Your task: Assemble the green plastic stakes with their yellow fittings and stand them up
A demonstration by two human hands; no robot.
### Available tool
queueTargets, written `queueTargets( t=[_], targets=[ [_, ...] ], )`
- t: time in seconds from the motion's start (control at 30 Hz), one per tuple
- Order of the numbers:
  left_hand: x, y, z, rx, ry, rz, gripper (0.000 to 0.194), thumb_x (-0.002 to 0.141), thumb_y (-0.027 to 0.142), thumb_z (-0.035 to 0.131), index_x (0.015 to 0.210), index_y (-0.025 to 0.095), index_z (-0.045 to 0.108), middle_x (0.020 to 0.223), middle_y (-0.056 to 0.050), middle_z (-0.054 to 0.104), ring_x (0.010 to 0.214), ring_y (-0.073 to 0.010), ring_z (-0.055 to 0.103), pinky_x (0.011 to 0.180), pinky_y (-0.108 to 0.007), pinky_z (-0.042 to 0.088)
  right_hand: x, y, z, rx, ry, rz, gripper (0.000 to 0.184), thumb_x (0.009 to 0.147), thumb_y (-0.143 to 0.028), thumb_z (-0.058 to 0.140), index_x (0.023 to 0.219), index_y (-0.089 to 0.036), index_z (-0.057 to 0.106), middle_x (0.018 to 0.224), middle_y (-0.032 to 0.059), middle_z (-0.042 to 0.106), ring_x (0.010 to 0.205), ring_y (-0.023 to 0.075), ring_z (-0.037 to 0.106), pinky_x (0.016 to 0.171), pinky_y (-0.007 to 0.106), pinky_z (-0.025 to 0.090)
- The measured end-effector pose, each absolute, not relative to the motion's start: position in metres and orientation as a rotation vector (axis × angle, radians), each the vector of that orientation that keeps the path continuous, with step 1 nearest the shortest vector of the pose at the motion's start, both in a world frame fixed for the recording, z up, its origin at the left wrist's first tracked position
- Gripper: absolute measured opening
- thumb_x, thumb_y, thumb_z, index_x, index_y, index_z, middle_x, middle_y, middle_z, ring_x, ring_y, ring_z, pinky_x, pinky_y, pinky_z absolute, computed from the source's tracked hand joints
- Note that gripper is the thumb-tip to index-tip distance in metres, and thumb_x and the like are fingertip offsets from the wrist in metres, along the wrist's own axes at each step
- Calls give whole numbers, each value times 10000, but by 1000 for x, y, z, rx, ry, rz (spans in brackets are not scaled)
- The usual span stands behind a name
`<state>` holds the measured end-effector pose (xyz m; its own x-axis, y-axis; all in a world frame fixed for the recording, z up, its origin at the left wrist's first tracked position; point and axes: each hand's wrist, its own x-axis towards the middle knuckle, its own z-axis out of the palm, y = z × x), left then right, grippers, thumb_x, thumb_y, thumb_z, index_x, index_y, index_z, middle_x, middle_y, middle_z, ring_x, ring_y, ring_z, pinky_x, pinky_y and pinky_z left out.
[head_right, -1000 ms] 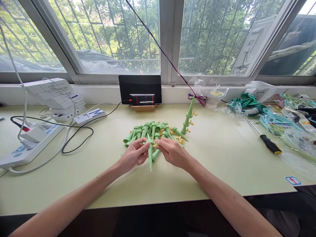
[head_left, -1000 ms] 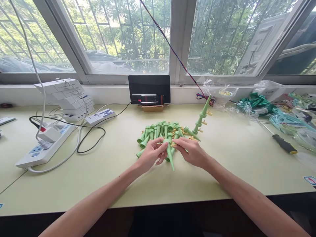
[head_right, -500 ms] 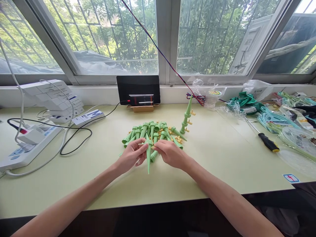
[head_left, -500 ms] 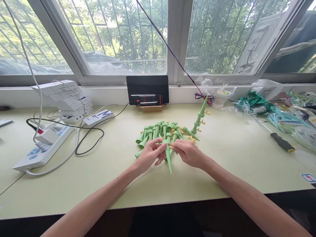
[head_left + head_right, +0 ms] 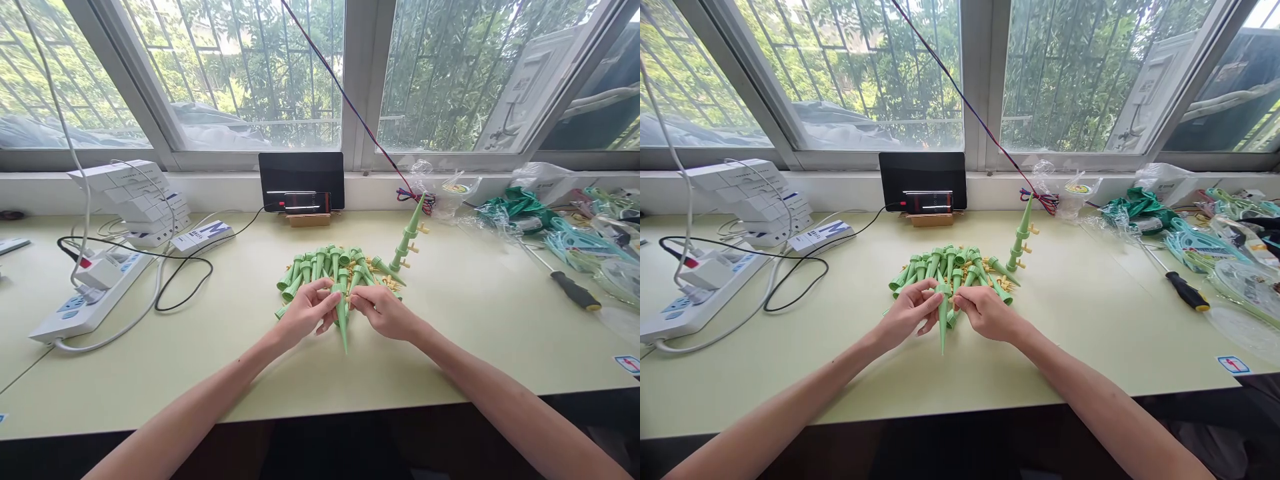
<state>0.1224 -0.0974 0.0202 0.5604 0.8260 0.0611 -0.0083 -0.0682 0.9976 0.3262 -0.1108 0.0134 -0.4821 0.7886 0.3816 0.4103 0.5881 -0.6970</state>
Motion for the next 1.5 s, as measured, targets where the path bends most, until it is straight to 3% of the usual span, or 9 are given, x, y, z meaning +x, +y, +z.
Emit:
queueTargets(
  t=[0.47, 0.77, 1.3, 1.5],
  targets=[
    [124, -99, 15, 1652, 760, 877, 252, 906, 436, 585, 965, 203, 510, 553, 88, 431, 384, -61, 436, 391, -190, 333, 330, -108, 11, -982, -2054, 1001, 382, 1013, -362, 359, 722, -173, 520, 545, -54, 352, 502, 99, 317, 492, 226, 290],
    [124, -100, 15, 1681, 765, 870, 225, 918, 411, 573, 959, 202, 502, 561, 85, 420, 399, -62, 436, 405, -193, 337, 331, -108, 12, -979, -2061, 991, 401, 1011, -390, 363, 719, -169, 524, 551, -52, 354, 503, 96, 319, 491, 225, 297],
    [129, -103, 25, 1538, 762, 879, 294, 907, 432, 586, 1065, 206, 486, 709, 12, 632, 452, -88, 532, 487, -230, 437, 328, -108, 14, -995, -1956, 1010, 466, 1000, -483, 372, 676, -173, 499, 534, -51, 352, 499, 93, 315, 485, 223, 285],
    [129, -99, 25, 1253, 731, 904, 345, 860, 449, 651, 1040, 210, 481, 771, -12, 667, 509, -97, 542, 468, -222, 441, 331, -107, 18, -1022, -1906, 764, 491, 990, -506, 388, 674, -167, 549, 539, -44, 360, 492, 95, 300, 481, 238, 266]
  ],
)
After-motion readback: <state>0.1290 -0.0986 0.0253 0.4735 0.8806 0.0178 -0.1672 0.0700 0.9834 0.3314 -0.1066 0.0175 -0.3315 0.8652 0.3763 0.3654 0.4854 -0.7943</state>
